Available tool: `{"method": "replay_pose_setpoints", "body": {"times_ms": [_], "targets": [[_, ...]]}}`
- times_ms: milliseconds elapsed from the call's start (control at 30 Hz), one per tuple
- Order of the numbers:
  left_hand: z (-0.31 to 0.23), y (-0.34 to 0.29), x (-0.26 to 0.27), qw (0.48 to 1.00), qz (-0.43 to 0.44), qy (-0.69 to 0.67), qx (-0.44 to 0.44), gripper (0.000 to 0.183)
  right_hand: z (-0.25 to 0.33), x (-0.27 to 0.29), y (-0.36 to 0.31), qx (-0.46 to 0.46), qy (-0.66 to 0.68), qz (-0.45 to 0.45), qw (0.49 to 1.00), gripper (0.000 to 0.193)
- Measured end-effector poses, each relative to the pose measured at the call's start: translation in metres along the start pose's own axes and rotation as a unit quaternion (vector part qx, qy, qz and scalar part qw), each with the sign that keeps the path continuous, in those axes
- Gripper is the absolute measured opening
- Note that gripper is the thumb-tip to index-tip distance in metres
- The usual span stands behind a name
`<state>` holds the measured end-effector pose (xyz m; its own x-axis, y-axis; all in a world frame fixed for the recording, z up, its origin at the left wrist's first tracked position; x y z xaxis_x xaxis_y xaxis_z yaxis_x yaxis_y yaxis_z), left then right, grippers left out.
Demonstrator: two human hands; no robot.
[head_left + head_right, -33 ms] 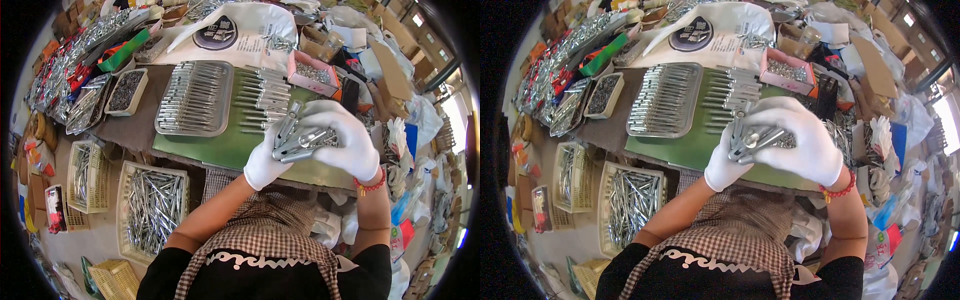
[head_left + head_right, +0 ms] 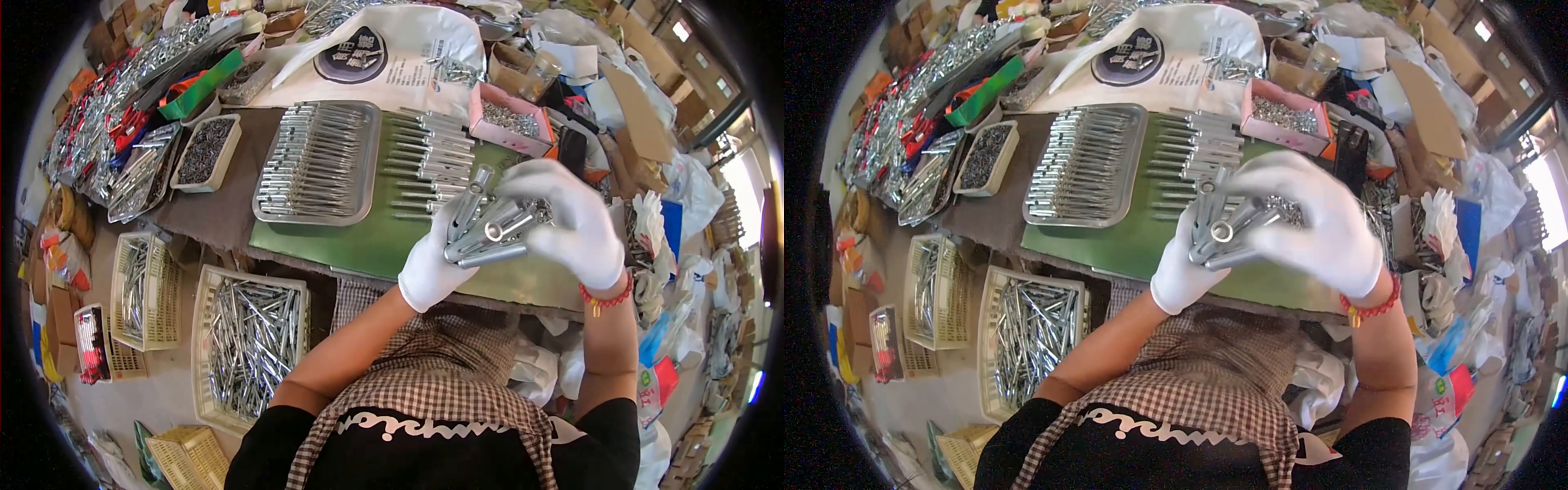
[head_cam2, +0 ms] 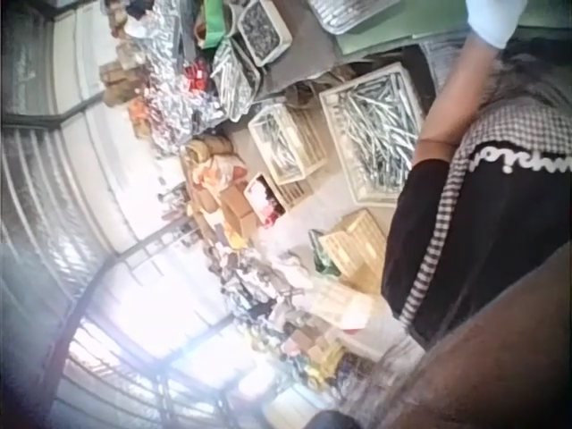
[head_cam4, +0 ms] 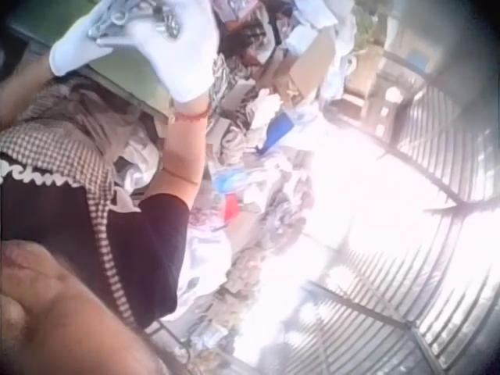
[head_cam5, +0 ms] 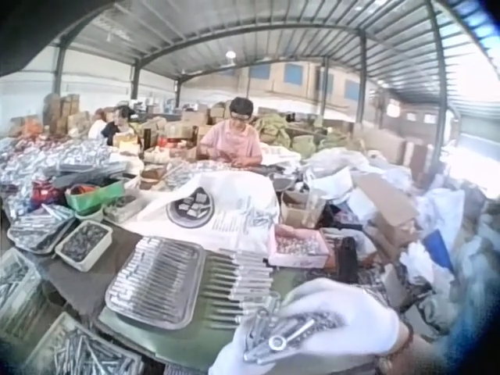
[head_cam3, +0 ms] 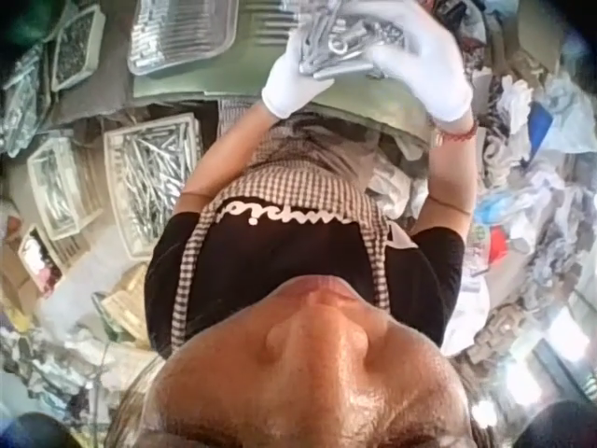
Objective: The worker is assembling small metal tubes and pins into a cluster component at a factory workbench.
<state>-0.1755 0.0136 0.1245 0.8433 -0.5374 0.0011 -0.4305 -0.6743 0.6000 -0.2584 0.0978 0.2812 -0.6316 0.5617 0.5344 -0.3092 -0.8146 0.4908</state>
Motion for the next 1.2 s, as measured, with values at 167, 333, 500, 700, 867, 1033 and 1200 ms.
{"method": "replay_pose_setpoints", "body": {"times_ms": [167,333,500,700,867,1033,1200], "targets": [[0.007,-0.001,-0.002,0.996,0.058,-0.013,0.064,0.08,-0.02,0.005,0.031,0.073,-0.191,-0.017,0.979,0.029],[0.006,-0.005,-0.002,0.996,0.076,-0.034,0.008,0.082,-0.039,-0.021,0.044,0.072,-0.097,0.23,0.966,0.038],[0.014,-0.011,-0.004,0.993,0.103,-0.055,0.008,0.081,-0.043,-0.043,0.03,0.034,-0.039,0.276,0.96,0.034],[0.015,-0.015,-0.013,0.981,0.142,-0.125,0.041,0.077,-0.048,0.024,0.032,-0.086,0.191,-0.112,0.971,0.035],[0.032,-0.026,0.003,0.976,0.076,-0.121,0.162,0.066,-0.046,0.06,0.023,-0.148,0.243,-0.188,0.94,0.034],[0.029,-0.019,0.012,0.969,0.004,-0.135,0.207,0.038,-0.074,0.069,0.0,-0.199,0.236,-0.228,0.924,0.036],[0.04,-0.021,0.013,0.957,-0.02,-0.138,0.253,0.033,-0.088,0.08,-0.014,-0.208,0.131,-0.254,0.935,0.034]]}}
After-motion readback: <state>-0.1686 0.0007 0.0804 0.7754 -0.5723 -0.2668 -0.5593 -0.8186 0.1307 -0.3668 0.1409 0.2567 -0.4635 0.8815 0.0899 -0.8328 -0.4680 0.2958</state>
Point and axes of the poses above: each hand's wrist, its own y-axis towards the middle knuckle, its own x-axis out of the back of the hand, z = x × y, the point moved 6 cm from there along y, towards the middle knuckle, and after that the axes turned 14 degrees about -z, right-handed, at the moved point
